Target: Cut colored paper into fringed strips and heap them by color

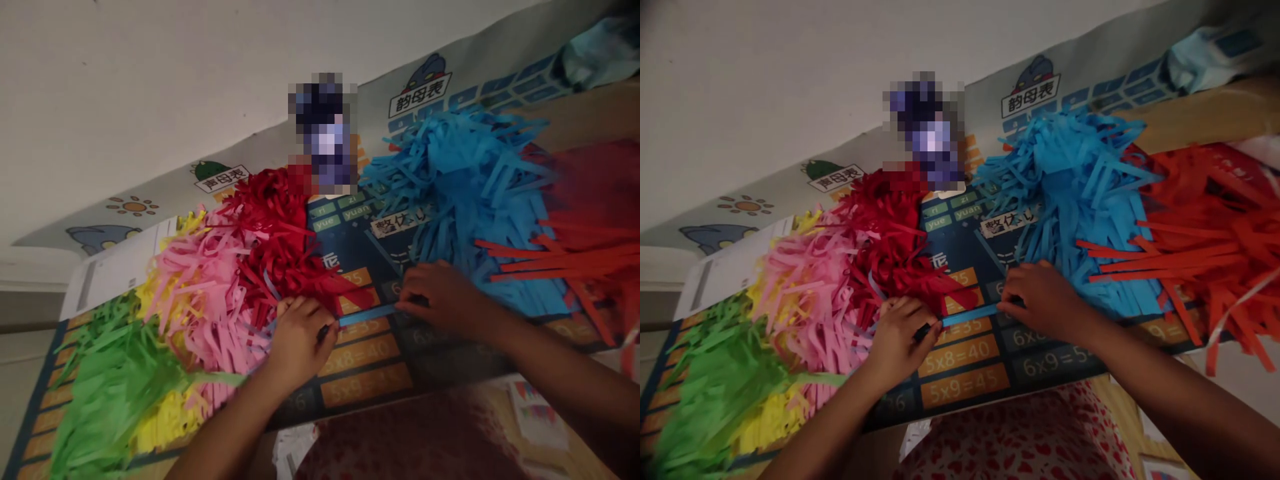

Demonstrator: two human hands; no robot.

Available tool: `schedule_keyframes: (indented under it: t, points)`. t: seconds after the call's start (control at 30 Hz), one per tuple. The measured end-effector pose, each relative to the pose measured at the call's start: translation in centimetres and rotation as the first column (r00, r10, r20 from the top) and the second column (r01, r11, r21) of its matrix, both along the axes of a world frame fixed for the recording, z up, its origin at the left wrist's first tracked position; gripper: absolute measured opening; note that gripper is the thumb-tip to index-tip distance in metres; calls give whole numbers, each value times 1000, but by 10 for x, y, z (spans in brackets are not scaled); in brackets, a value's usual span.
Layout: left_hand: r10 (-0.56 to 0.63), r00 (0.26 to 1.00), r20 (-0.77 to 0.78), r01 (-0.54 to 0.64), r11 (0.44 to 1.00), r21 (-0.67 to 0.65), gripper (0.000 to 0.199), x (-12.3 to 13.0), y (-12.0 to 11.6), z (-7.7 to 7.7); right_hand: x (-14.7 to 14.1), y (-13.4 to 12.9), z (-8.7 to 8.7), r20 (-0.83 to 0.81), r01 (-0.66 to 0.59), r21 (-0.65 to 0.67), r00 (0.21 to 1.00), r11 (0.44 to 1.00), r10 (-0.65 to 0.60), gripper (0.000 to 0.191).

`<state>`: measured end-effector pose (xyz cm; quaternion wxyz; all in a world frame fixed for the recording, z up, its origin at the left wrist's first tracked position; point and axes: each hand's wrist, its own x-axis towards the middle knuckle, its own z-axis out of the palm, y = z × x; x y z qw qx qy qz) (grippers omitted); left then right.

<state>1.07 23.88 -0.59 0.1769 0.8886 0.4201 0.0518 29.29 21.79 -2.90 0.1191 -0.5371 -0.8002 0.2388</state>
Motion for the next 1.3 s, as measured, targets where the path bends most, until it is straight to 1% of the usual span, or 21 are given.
schedule_keyframes:
  t: [0.17,0.27,0.3,0.33,0.37,0.43,0.53,0.6,0.63,0.67,0.73,0.8,0.87,0.97,1.07,1.13,1.2,1.3]
  points:
    - [46,999,-11,-46,998,31,17,3,0,-3,-1,0,-1,6,4,2,1000,1000,-4,16]
    - [62,998,6,-62,996,71,9,4,-1,-5,-4,-1,-2,-12,43,21,999,999,-43,10]
    - [50,999,22,-52,994,98,7,4,-2,-5,-5,-1,-3,-28,61,29,998,998,-60,8]
    - [23,999,43,-29,990,136,10,4,-3,-6,-5,-1,-4,-45,74,38,996,997,-72,9]
    - [-19,998,64,7,983,183,14,4,-4,-6,-5,-1,-5,-57,75,46,996,996,-72,11]
    - [-114,990,89,83,952,293,21,4,-7,-8,-2,-1,-5,-60,47,62,997,997,-43,8]
    - [-183,981,59,141,893,428,19,4,-13,-10,7,-3,-2,-35,38,125,999,991,-34,7]
    - [-202,979,2,176,859,482,16,6,-16,-9,8,-5,3,-13,42,226,999,973,-40,8]
    - [-219,975,-35,207,845,493,16,8,-17,-8,6,-7,6,9,9,285,1000,958,-12,9]
    - [-237,969,-74,242,836,493,16,10,-18,-6,1,-9,8,42,-49,341,998,939,37,10]
    - [-264,955,-139,298,833,466,13,16,-19,0,-13,-12,10,147,-211,411,975,887,165,14]
    - [-266,950,-161,311,849,427,10,24,-19,7,-27,-12,9,264,-352,422,929,836,258,19]
    - [-253,955,-156,296,863,409,13,30,-18,10,-36,-9,7,339,-410,415,898,812,280,22]
    - [-232,963,-140,270,864,424,15,34,-15,9,-37,-4,8,365,-403,420,895,813,255,24]
    - [-214,971,-106,239,863,444,15,33,-12,4,-37,-1,13,354,-347,390,912,853,209,22]
    - [-207,975,-83,222,867,447,14,31,-11,1,-41,-1,15,332,-300,386,927,872,172,19]
    - [-201,977,-71,211,864,458,13,30,-11,-1,-49,-2,14,299,-277,427,942,861,154,17]
    - [-190,978,-84,207,840,502,13,27,-13,-4,-58,-5,8,283,-301,498,943,813,176,17]
